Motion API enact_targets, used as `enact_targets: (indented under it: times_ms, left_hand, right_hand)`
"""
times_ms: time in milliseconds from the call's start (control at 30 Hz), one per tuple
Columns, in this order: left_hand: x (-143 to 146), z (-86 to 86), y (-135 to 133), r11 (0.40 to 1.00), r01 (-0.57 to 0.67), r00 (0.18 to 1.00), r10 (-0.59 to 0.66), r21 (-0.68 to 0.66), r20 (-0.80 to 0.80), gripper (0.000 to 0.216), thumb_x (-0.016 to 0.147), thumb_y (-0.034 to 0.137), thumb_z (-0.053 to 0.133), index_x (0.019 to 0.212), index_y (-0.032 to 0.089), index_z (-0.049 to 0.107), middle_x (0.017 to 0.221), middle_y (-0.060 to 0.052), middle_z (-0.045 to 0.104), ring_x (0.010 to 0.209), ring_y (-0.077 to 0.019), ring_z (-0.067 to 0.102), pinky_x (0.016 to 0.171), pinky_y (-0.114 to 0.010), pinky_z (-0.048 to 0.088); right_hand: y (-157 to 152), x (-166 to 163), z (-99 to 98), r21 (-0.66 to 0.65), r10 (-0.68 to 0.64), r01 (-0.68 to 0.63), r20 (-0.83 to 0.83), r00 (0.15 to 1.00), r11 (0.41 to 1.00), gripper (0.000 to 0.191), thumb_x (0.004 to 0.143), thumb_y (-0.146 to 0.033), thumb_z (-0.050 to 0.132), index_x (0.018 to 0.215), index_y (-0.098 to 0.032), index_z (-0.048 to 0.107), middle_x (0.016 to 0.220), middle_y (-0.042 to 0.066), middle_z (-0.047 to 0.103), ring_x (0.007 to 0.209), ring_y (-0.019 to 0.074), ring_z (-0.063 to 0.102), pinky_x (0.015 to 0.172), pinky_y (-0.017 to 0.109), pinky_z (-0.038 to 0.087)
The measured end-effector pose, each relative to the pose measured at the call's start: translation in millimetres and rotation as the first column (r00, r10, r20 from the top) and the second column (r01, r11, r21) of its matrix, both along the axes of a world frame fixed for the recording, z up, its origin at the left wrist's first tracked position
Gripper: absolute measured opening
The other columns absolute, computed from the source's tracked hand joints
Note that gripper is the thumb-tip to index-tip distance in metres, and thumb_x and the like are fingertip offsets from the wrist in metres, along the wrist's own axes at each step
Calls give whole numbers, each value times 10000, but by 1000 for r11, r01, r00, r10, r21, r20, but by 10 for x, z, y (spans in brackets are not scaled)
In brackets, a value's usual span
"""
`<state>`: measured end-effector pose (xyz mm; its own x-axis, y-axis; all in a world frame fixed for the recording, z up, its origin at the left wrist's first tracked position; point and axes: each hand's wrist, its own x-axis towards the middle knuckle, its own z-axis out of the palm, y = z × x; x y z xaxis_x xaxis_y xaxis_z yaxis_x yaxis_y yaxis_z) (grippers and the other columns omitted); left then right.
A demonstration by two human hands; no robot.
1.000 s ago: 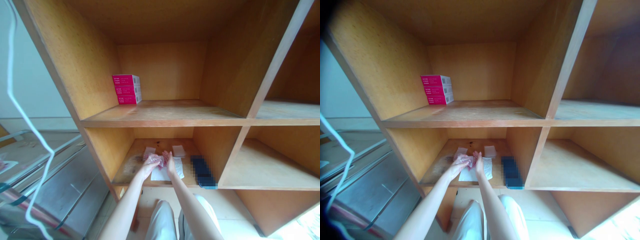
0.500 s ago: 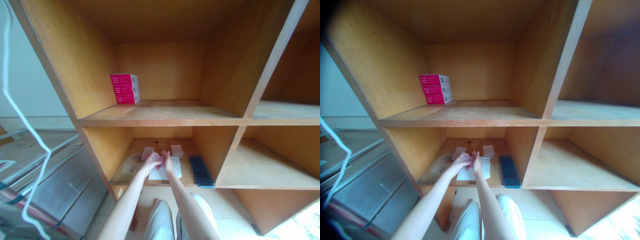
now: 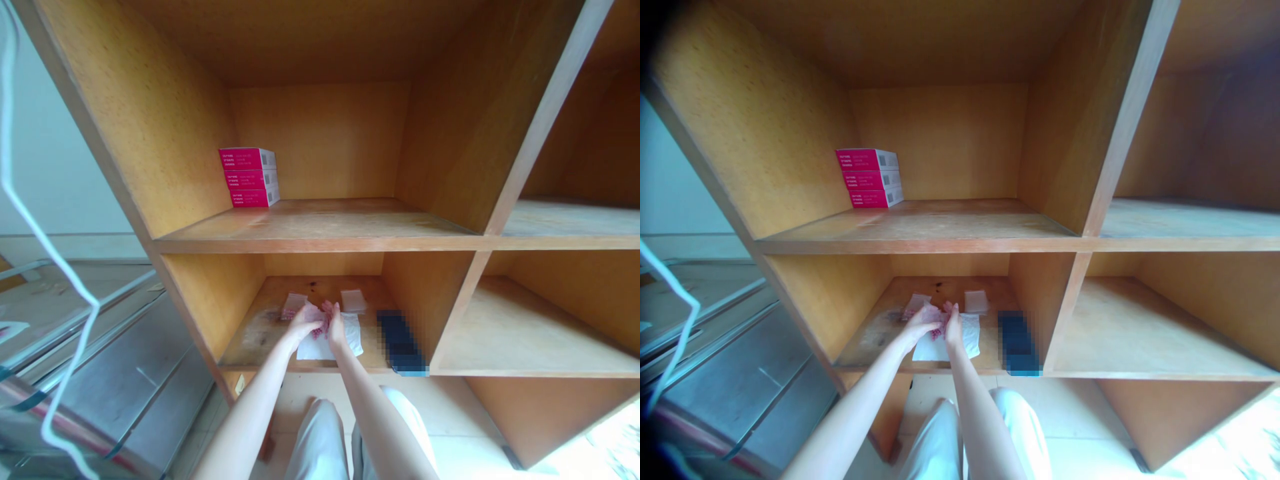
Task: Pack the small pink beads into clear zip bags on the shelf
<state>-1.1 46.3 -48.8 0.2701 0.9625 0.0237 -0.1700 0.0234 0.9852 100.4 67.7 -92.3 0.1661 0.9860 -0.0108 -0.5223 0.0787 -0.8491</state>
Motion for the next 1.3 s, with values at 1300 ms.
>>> enact_targets:
  times_ms: [1300]
  left_hand:
    - [93, 28, -13, 994, 12, 999, -7, 106, -51, 511, 512, 99, 736, 983, 193, 561, 954, -83, 636, 753, -178, 608, 686, -296, 483]
  right_hand:
    - [-21, 5, 3, 11, -46, 46, 66, 997, 999, 511, 787, -560, 363, 1014, -190, 635, 1050, 51, 642, 1019, 201, 559, 869, 296, 391]
